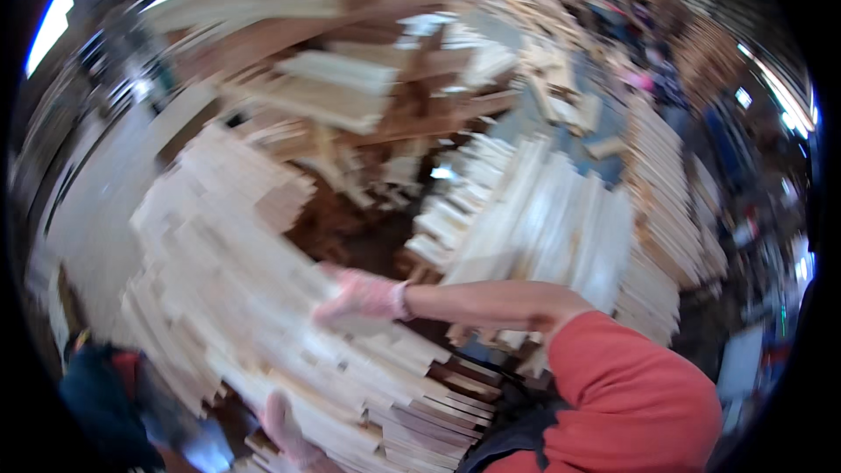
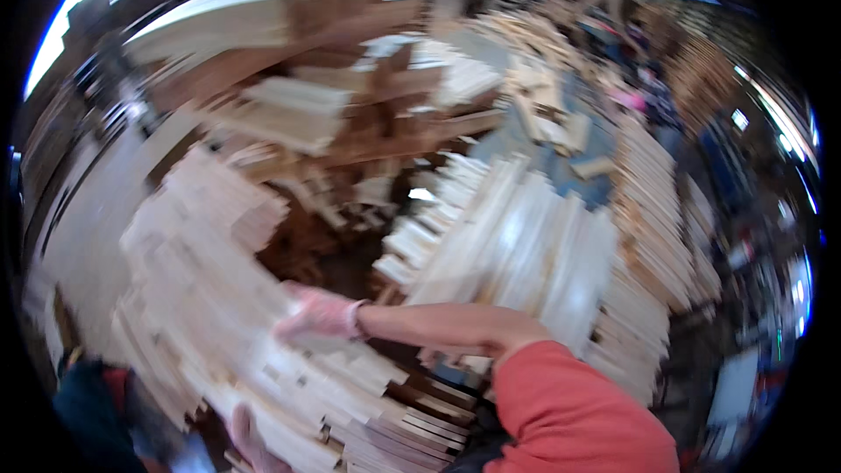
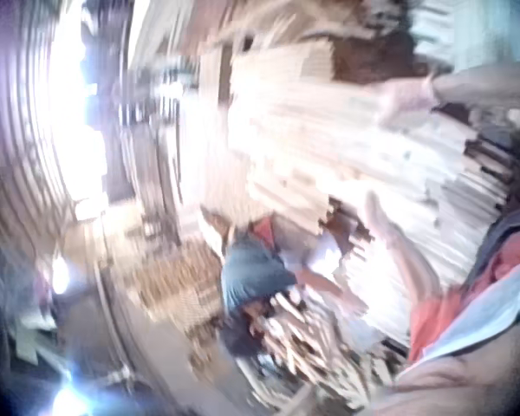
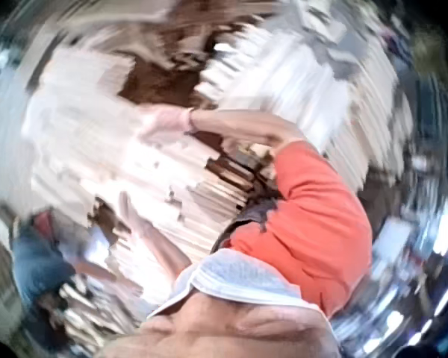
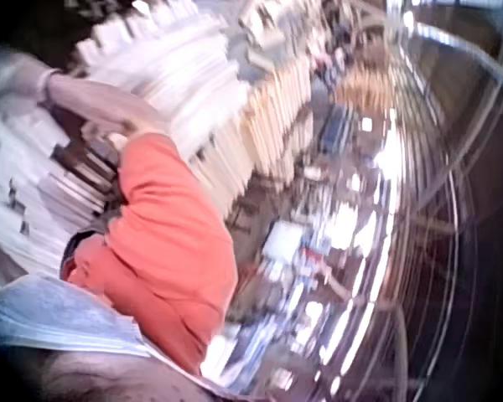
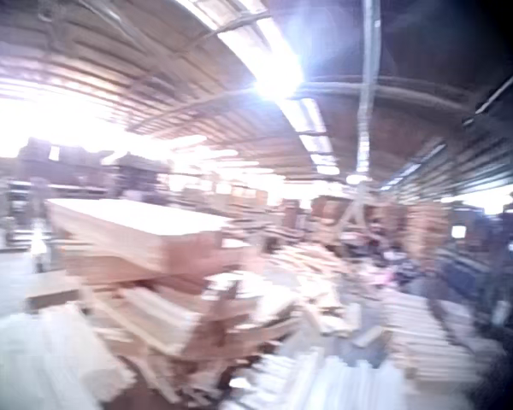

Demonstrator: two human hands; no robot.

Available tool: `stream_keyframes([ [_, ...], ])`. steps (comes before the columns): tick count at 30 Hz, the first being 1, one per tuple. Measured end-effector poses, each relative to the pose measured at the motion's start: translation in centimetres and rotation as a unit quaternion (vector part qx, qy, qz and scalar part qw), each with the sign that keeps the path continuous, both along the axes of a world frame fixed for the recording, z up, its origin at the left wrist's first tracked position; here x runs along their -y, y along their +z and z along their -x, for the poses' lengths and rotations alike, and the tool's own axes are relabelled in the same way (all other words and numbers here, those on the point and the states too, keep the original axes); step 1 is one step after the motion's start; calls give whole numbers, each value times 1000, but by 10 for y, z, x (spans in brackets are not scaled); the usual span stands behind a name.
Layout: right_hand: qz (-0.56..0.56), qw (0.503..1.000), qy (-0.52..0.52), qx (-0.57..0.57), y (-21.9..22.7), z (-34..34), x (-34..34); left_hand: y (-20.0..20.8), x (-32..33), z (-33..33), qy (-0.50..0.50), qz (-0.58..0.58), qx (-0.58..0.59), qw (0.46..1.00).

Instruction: The person picks up stacks of wooden planks from a table and places them onto a conveyor belt. They repeat this process, moving multiple stacks of wood from the table to the conveyor.

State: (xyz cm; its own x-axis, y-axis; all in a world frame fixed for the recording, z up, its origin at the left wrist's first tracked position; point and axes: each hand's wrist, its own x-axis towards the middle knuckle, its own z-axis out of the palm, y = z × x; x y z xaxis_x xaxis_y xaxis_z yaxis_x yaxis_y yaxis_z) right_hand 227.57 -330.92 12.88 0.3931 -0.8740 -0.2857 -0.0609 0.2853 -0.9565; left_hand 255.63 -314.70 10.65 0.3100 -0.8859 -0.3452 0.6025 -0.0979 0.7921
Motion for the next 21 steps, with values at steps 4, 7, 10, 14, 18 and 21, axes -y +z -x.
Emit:
stream_keyframes([
  [4, 0, 997, 76, -16, 85, 7, -55, 12, -85, 5, 97, -68, 82, 989],
  [7, 69, 990, 88, -83, 114, 41, -94, 39, -110, 42, 51, -55, 95, 993],
  [10, 116, 990, 66, -45, 132, 71, -134, 61, -131, 69, -1, -17, 83, 996],
  [14, 87, 995, 51, 14, 203, 156, -183, 83, -158, 91, -80, 54, 12, 995],
  [18, 126, 990, -25, 58, 213, 244, -229, 75, -171, 111, -325, 162, -220, 905],
  [21, 214, 971, -109, -12, 198, 332, -251, 70, -164, 234, -129, 41, -19, 991],
])
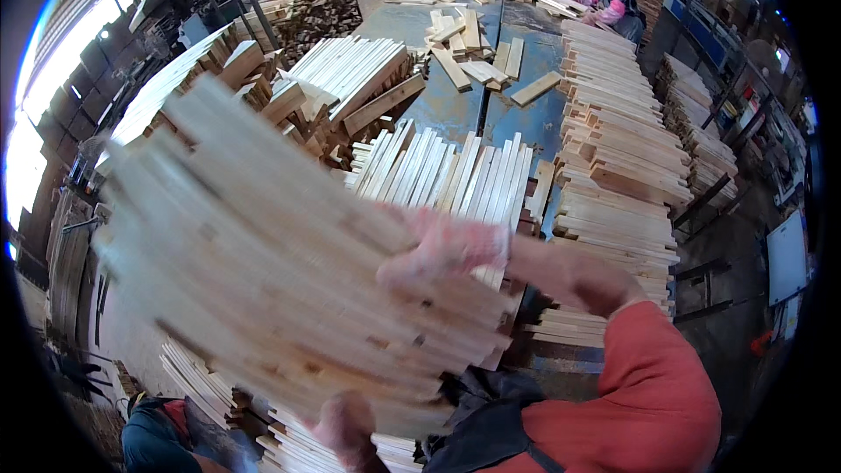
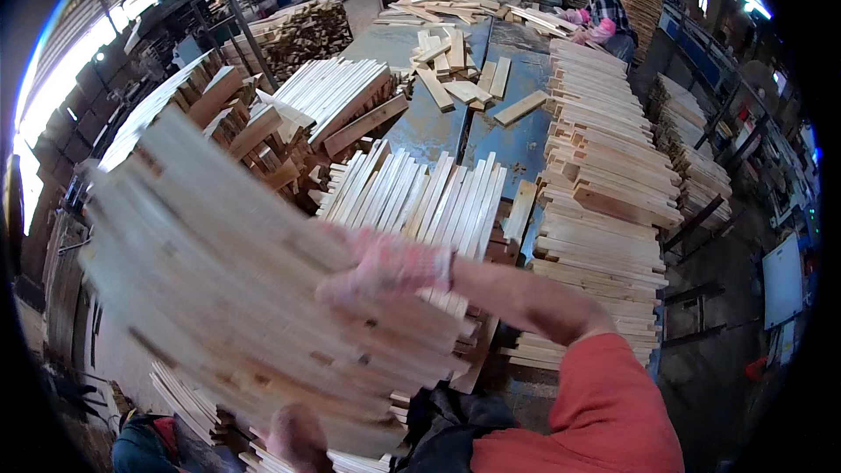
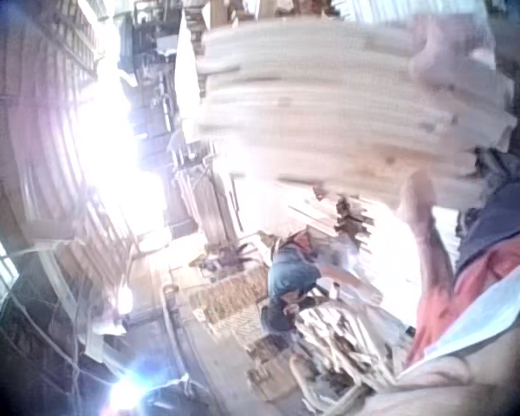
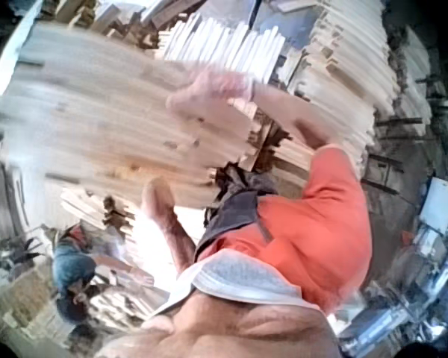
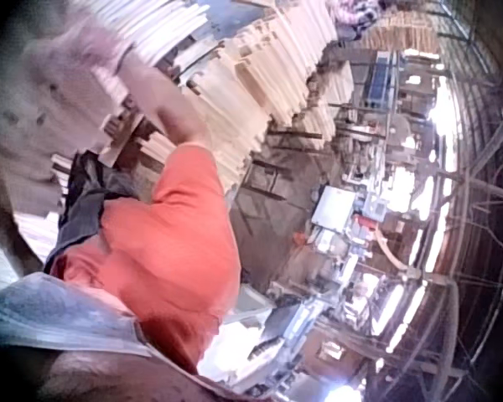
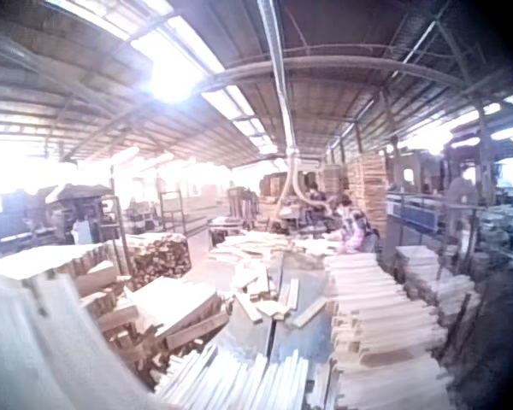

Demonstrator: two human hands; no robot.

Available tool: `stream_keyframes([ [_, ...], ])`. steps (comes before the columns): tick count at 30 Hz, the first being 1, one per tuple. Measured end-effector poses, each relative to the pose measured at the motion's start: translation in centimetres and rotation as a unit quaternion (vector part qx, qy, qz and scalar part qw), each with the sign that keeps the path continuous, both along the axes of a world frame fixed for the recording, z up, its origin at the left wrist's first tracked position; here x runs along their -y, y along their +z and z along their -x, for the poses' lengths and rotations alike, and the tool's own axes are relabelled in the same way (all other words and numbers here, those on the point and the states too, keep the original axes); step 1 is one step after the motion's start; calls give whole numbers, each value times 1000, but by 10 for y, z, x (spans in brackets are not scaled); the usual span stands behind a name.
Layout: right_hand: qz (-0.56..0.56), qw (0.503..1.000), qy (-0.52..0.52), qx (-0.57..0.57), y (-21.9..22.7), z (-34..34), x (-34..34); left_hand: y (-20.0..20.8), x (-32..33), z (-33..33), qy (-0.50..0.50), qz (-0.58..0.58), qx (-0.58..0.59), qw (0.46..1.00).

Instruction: The person picks up stacks of wooden planks from a table and places them onto a conveyor belt. They repeat this process, moving multiple stacks of wood from the table to the conveyor.

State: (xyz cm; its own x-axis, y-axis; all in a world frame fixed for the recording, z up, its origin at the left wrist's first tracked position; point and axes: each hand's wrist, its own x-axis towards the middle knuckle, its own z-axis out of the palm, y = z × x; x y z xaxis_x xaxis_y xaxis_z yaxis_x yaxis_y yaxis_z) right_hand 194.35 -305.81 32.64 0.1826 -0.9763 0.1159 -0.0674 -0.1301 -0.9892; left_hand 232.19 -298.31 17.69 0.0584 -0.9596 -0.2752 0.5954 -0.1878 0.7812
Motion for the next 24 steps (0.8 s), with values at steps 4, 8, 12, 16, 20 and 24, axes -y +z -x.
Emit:
stream_keyframes([
  [4, -49, 962, -162, -213, 17, 63, -1, 90, 6, 152, -57, 57, 118, 990],
  [8, -121, 906, -267, -304, -13, 147, -10, 80, 13, 234, -135, 59, 84, 986],
  [12, -158, 890, -269, -333, -31, 198, 8, 63, 25, 287, -156, 94, 35, 983],
  [16, -115, 896, -235, -360, -30, 216, 58, 51, 48, 308, -145, 101, 128, 976],
  [20, -32, 828, -164, -535, -93, 252, 118, 46, 110, 282, -376, 92, 415, 824],
  [24, -55, 757, -131, -638, -162, 251, 143, 35, 126, 291, -400, 89, 497, 765],
])
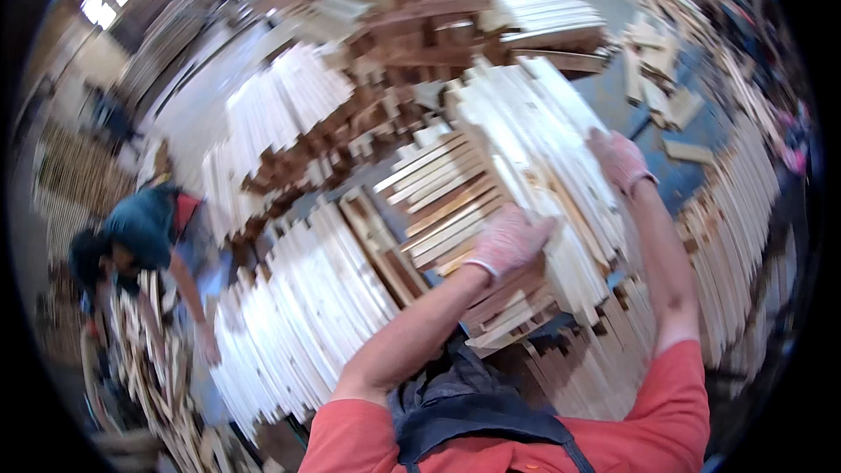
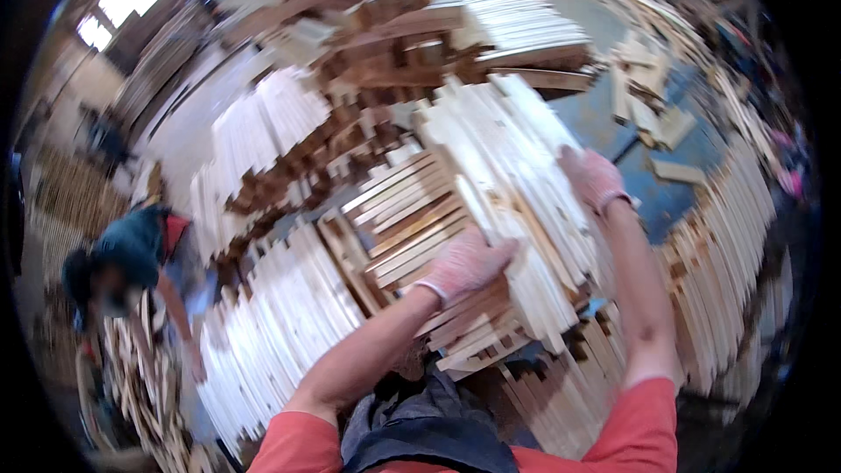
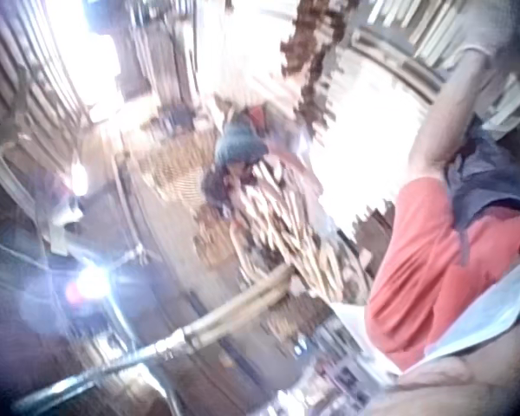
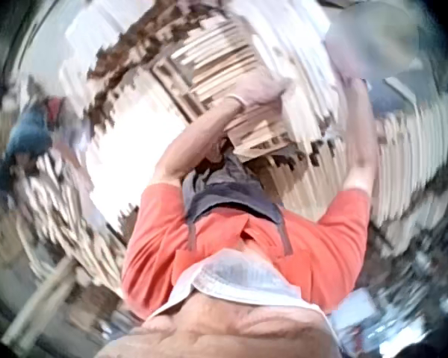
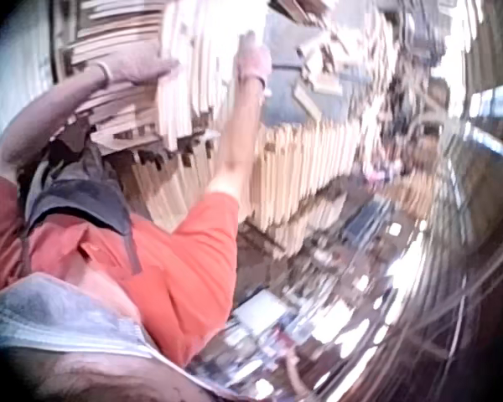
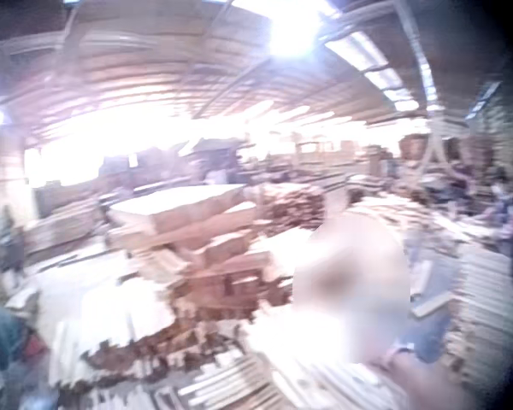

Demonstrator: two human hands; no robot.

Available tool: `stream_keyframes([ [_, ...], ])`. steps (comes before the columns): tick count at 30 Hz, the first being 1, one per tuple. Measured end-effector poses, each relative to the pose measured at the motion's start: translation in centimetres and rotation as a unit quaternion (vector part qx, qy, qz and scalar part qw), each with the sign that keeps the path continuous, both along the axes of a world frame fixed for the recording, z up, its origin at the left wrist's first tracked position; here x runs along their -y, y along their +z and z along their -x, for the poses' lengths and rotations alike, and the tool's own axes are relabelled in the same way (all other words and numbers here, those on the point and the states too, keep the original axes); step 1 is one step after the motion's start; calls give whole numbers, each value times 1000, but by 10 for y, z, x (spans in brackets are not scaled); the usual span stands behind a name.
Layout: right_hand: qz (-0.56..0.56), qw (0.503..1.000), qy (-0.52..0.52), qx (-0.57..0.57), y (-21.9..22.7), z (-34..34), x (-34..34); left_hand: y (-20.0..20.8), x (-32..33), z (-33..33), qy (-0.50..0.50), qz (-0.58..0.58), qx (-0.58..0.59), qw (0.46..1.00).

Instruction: The person picks up stacks of wooden planks from a table and places them onto a conveyor belt. They repeat this process, moving multiple stacks of wood from the table to the conveyor.

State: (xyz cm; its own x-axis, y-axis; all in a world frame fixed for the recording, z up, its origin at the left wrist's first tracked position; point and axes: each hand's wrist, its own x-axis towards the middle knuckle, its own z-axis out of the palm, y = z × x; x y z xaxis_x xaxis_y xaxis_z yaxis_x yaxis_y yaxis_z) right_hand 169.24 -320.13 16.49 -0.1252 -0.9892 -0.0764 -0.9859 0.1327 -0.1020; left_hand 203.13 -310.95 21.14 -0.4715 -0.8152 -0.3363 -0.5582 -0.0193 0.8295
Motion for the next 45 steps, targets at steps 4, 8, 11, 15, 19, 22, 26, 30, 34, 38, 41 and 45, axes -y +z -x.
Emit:
stream_keyframes([
  [4, 26, 980, -114, 158, 47, -43, -19, -3, -26, 1, 90, -68, 7, 994],
  [8, 35, 967, -106, 227, 24, -22, -16, 1, -29, -4, 69, -98, -6, 993],
  [11, 44, 964, -103, 241, 15, -7, -11, -4, -32, -3, 71, -105, -46, 991],
  [15, 72, 990, -93, 74, 19, -12, -3, 2, -54, -44, 76, -91, -139, 983],
  [19, 169, 979, -26, 114, 57, -81, -21, 4, -108, -122, 33, -123, -256, 958],
  [22, 216, 919, 97, 315, 85, -180, -47, -35, -170, -186, 131, -141, -284, 939],
  [26, 78, 847, 220, 477, 149, -354, -126, -99, -266, -281, 344, -273, -288, 851],
  [30, -31, 839, 273, 470, 122, -450, -196, -117, -350, -348, 456, -322, -288, 778],
  [34, -200, 823, 171, 503, -22, -507, -250, -188, -438, -377, 570, -296, -260, 721],
  [38, -189, 952, 40, 237, -154, -508, -241, -229, -504, -396, 623, -330, -229, 672],
  [41, -88, 987, 5, 135, -213, -500, -224, -243, -538, -406, 696, -310, -136, 633],
  [45, -93, 992, 22, 85, -354, -363, -188, -268, -516, -421, 759, -262, -174, 570],
])
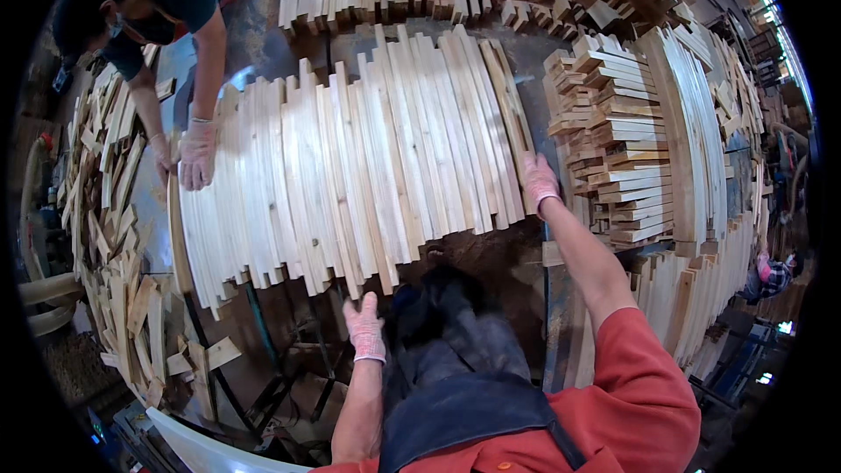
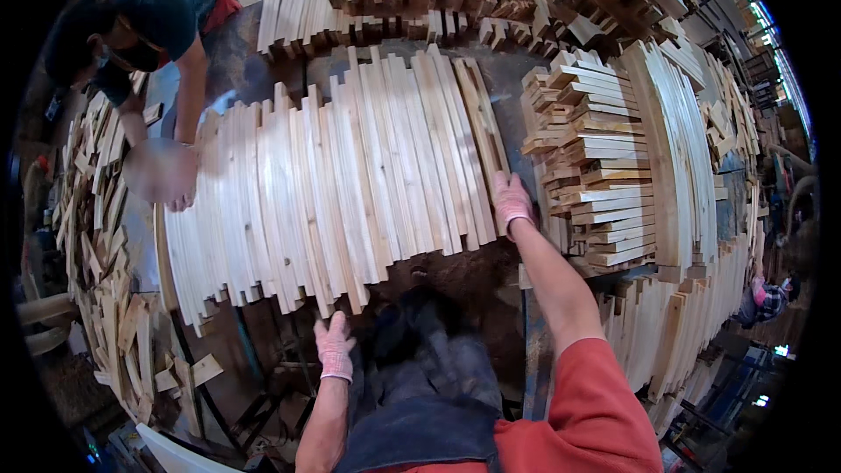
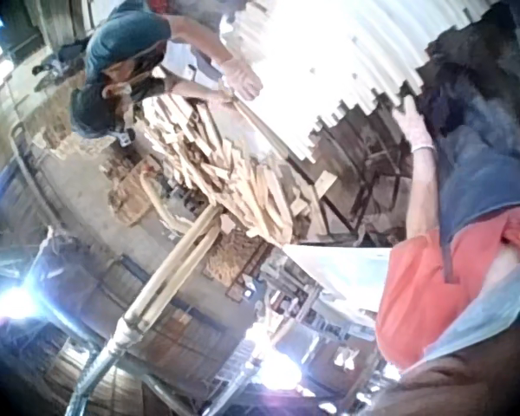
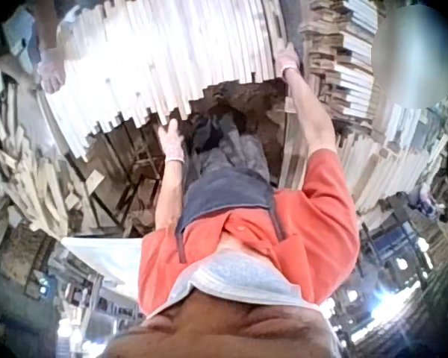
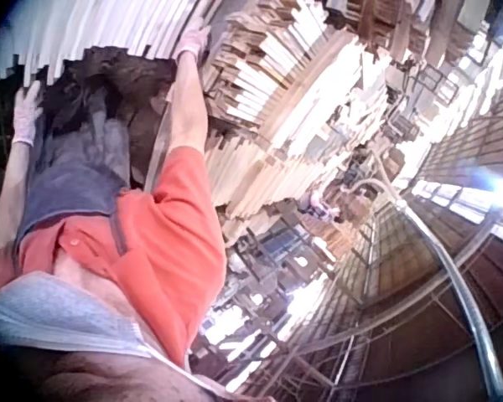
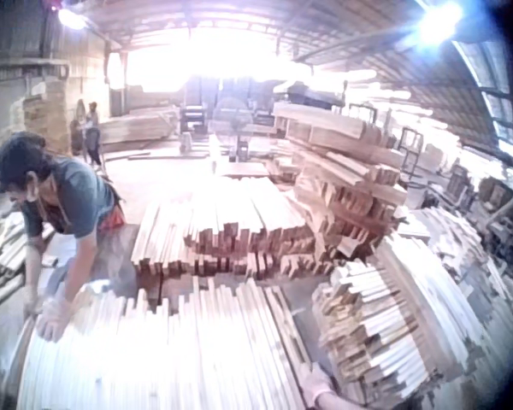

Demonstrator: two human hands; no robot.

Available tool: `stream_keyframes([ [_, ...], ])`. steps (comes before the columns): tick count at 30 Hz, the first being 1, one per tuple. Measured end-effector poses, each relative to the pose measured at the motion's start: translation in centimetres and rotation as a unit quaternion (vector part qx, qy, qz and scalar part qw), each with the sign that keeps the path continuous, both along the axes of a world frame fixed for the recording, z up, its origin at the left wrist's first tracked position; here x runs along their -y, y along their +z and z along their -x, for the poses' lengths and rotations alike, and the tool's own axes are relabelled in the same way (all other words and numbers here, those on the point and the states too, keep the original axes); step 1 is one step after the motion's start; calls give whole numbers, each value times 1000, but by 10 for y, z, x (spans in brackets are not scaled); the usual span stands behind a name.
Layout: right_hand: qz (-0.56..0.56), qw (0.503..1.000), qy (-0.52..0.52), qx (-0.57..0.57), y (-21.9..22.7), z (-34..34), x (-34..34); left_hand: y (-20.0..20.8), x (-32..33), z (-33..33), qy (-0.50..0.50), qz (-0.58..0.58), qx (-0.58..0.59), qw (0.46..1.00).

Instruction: The person picks up stacks of wooden planks from a table and places them onto a conveyor belt. They repeat this process, moving multiple stacks of wood from the table to the conveyor.

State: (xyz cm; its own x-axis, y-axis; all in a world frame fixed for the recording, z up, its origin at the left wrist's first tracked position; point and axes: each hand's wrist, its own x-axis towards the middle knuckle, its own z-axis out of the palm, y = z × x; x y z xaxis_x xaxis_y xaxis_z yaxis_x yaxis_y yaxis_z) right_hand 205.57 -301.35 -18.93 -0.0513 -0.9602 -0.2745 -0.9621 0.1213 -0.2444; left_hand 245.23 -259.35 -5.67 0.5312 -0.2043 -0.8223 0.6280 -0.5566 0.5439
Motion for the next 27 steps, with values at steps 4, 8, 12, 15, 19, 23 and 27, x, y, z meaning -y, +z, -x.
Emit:
stream_keyframes([
  [4, -31, 995, -90, 28, 107, -137, -20, -16, -10, -17, 41, 115, 92, 988],
  [8, -6, 985, -136, 103, 123, -124, -20, -21, -2, -40, -29, 51, 35, 998],
  [12, -13, 926, -206, 315, 145, -114, -27, -7, 4, -58, -52, 47, -41, 997],
  [15, -22, 957, -83, 277, 135, -124, -19, -32, -5, -75, -47, 80, -82, 992],
  [19, 20, 969, -67, 238, 122, -130, 2, -25, 7, -60, -27, 126, -84, 988],
  [23, -56, 984, -92, 142, 124, -157, 14, -22, 11, -29, -90, 91, -107, 986],
  [27, -37, 990, -76, 111, 126, -151, 35, -29, 28, -26, -201, 28, -68, 977],
])
